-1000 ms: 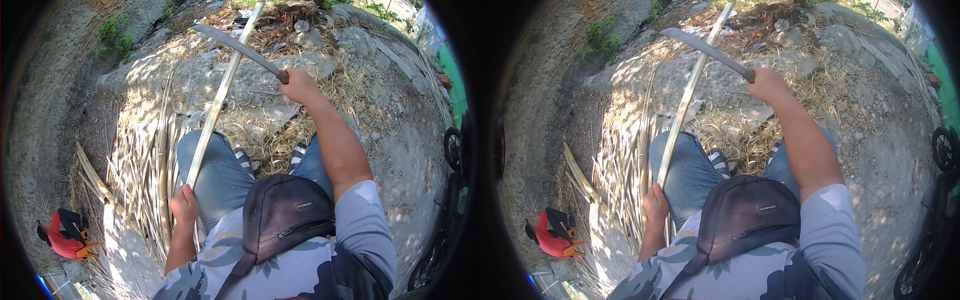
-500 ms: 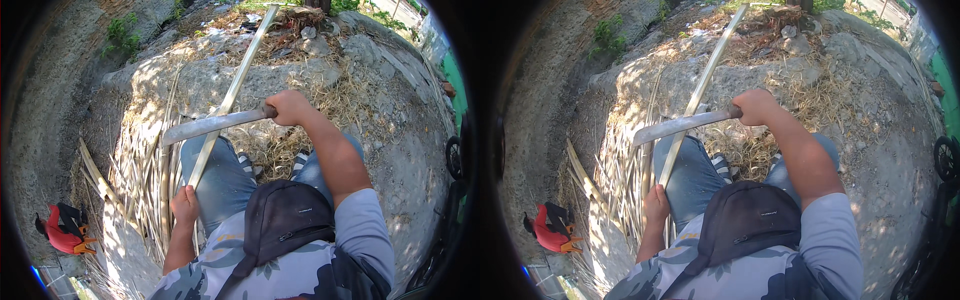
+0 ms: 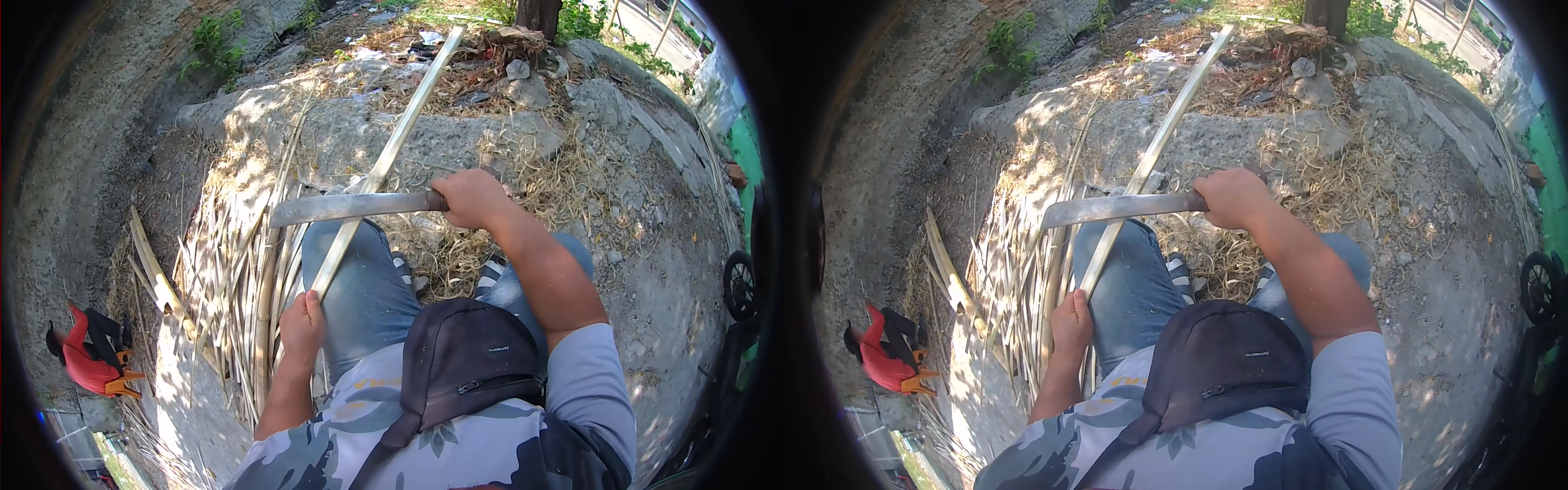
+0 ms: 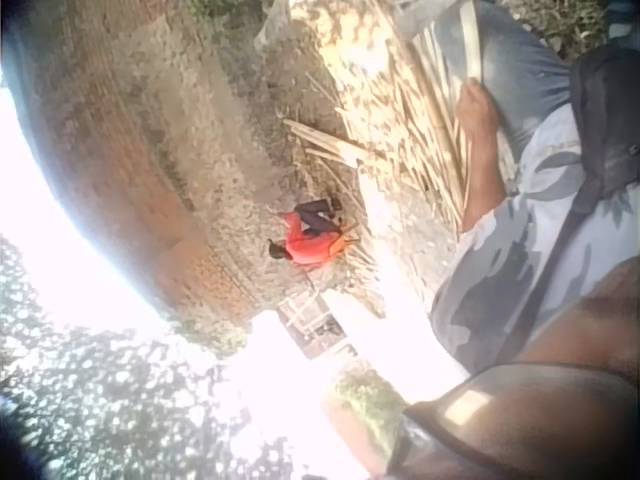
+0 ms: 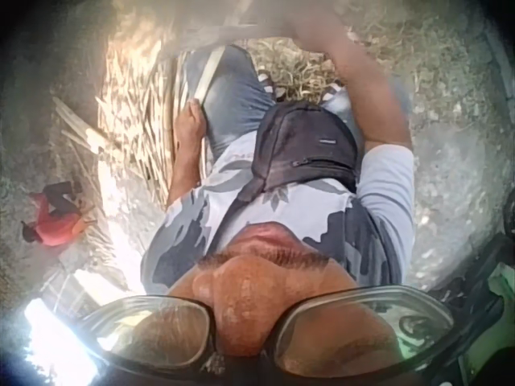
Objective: The person scrapes and smooths bamboo strips using a knife.
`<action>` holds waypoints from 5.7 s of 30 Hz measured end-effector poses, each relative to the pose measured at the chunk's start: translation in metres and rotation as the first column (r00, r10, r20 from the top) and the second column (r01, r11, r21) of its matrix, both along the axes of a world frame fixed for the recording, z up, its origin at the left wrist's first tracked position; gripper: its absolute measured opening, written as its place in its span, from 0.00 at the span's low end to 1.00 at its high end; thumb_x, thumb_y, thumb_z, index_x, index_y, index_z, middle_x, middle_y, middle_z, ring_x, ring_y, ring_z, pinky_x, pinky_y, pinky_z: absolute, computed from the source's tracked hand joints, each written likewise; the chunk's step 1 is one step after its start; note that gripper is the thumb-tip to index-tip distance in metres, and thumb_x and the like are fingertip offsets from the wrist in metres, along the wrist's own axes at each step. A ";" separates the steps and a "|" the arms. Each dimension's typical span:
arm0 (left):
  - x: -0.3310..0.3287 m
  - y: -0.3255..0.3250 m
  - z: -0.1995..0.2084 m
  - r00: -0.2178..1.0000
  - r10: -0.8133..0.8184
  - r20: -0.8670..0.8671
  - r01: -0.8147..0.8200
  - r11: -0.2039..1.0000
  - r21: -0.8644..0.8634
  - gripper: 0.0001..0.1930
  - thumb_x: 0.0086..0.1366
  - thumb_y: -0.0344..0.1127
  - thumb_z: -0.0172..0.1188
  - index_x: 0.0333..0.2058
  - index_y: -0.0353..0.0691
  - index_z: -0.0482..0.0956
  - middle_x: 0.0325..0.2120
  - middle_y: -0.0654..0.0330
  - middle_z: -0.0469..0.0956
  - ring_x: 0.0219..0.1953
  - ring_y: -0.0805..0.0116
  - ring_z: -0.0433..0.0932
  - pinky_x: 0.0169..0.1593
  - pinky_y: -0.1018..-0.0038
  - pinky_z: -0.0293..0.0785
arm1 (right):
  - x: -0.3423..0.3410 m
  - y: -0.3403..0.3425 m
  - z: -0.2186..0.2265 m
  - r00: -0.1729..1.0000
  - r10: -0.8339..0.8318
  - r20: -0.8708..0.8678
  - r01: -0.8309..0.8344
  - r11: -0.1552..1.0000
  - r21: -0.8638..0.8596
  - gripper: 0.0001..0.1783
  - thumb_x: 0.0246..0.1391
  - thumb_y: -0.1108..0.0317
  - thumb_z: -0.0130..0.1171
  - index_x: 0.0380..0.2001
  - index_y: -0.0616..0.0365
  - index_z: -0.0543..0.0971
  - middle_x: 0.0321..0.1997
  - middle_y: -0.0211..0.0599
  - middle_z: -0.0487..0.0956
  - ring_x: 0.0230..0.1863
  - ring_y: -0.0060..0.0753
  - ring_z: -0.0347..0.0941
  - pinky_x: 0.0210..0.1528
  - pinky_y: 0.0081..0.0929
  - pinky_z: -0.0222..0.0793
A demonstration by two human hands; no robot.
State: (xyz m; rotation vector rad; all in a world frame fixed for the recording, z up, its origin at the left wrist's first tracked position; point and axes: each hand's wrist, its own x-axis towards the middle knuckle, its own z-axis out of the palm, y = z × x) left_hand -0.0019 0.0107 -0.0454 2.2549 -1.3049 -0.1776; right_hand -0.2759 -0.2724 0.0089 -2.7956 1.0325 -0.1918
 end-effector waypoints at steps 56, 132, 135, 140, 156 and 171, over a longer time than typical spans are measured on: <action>0.016 0.018 0.014 0.998 -0.063 0.004 0.062 0.990 0.125 0.25 0.75 0.50 0.47 0.25 0.36 0.75 0.20 0.41 0.75 0.26 0.36 0.76 0.30 0.51 0.70 | -0.060 -0.057 -0.005 0.772 -0.572 0.276 0.475 0.808 0.348 0.14 0.46 0.64 0.62 0.38 0.55 0.83 0.37 0.52 0.83 0.42 0.55 0.80 0.44 0.46 0.74; 0.078 0.144 -0.019 0.986 0.007 -0.165 0.018 0.989 0.147 0.26 0.76 0.48 0.47 0.24 0.31 0.72 0.13 0.54 0.67 0.18 0.65 0.64 0.25 0.63 0.63 | -0.024 -0.009 0.006 0.992 -0.127 -0.013 0.127 0.974 0.188 0.14 0.45 0.64 0.64 0.39 0.49 0.81 0.37 0.41 0.84 0.43 0.47 0.82 0.47 0.44 0.76; 0.081 0.144 -0.016 0.991 0.023 -0.130 -0.002 0.987 0.160 0.27 0.76 0.49 0.46 0.23 0.32 0.72 0.13 0.54 0.67 0.18 0.65 0.66 0.26 0.63 0.64 | -0.016 -0.010 0.003 0.985 0.122 -0.125 -0.115 0.991 0.066 0.12 0.46 0.65 0.64 0.37 0.46 0.81 0.35 0.37 0.84 0.43 0.45 0.82 0.47 0.44 0.75; 0.084 0.152 -0.012 0.998 -0.059 -0.010 0.060 0.987 0.149 0.26 0.75 0.49 0.46 0.24 0.33 0.74 0.14 0.49 0.70 0.19 0.57 0.72 0.27 0.61 0.67 | -0.072 -0.068 -0.014 0.878 -0.476 0.049 0.448 0.853 0.269 0.14 0.47 0.66 0.64 0.40 0.48 0.81 0.37 0.42 0.84 0.46 0.47 0.82 0.48 0.46 0.75; 0.083 0.149 -0.017 0.988 -0.008 -0.155 0.027 0.992 0.121 0.28 0.77 0.48 0.45 0.20 0.34 0.67 0.13 0.63 0.61 0.19 0.74 0.60 0.24 0.67 0.56 | -0.026 -0.006 0.014 0.974 -0.218 -0.061 0.227 0.942 0.246 0.14 0.50 0.65 0.61 0.42 0.48 0.81 0.43 0.41 0.83 0.46 0.46 0.81 0.47 0.45 0.76; 0.110 0.137 -0.021 0.995 -0.031 -0.090 0.043 0.989 0.140 0.27 0.75 0.49 0.46 0.23 0.33 0.74 0.13 0.50 0.68 0.17 0.56 0.69 0.26 0.60 0.65 | -0.056 -0.065 -0.050 0.670 -0.679 0.300 0.405 0.673 0.619 0.13 0.44 0.66 0.66 0.33 0.60 0.78 0.29 0.41 0.82 0.32 0.43 0.79 0.36 0.38 0.73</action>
